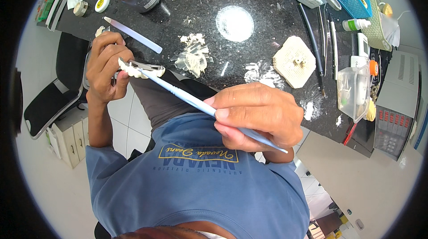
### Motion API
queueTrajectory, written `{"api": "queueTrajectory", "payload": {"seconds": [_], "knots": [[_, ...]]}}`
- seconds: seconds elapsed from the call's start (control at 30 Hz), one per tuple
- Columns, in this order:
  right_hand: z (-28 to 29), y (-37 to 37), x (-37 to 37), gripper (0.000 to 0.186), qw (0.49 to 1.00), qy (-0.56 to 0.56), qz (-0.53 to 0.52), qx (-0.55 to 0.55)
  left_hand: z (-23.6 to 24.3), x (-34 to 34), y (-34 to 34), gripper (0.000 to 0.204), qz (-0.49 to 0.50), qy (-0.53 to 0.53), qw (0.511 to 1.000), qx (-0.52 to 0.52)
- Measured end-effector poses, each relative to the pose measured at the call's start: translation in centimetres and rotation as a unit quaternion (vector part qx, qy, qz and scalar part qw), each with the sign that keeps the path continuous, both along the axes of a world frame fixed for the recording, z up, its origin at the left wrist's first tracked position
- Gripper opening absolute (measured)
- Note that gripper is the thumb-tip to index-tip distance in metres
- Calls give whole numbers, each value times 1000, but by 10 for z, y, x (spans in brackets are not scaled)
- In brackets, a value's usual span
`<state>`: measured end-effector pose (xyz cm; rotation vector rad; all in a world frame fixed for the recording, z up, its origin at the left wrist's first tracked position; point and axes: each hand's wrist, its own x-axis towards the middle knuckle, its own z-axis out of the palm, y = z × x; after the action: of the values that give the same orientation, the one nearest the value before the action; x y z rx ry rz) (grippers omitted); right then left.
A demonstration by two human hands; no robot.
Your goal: The person holds a dental bridge using tweezers and applies a paste or coating to its surfaces using a small brush.
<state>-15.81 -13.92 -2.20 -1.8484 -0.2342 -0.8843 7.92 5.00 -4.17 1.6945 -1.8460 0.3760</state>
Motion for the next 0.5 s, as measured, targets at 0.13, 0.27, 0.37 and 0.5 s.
{"api": "queueTrajectory", "payload": {"seconds": [0.13,0.27,0.37,0.5], "knots": [[0,-2,1,15,999,-1,5,-35,0,0,0,30,1,-1,1000,2],[-2,2,0,17,999,-5,-48,1,1,0,0,30,4,-2,1000,6],[-4,4,-2,18,997,-8,-66,31,1,0,0,30,4,0,1000,5],[-3,0,-2,18,1000,-8,-9,22,1,0,0,30,2,2,1000,7]]}}
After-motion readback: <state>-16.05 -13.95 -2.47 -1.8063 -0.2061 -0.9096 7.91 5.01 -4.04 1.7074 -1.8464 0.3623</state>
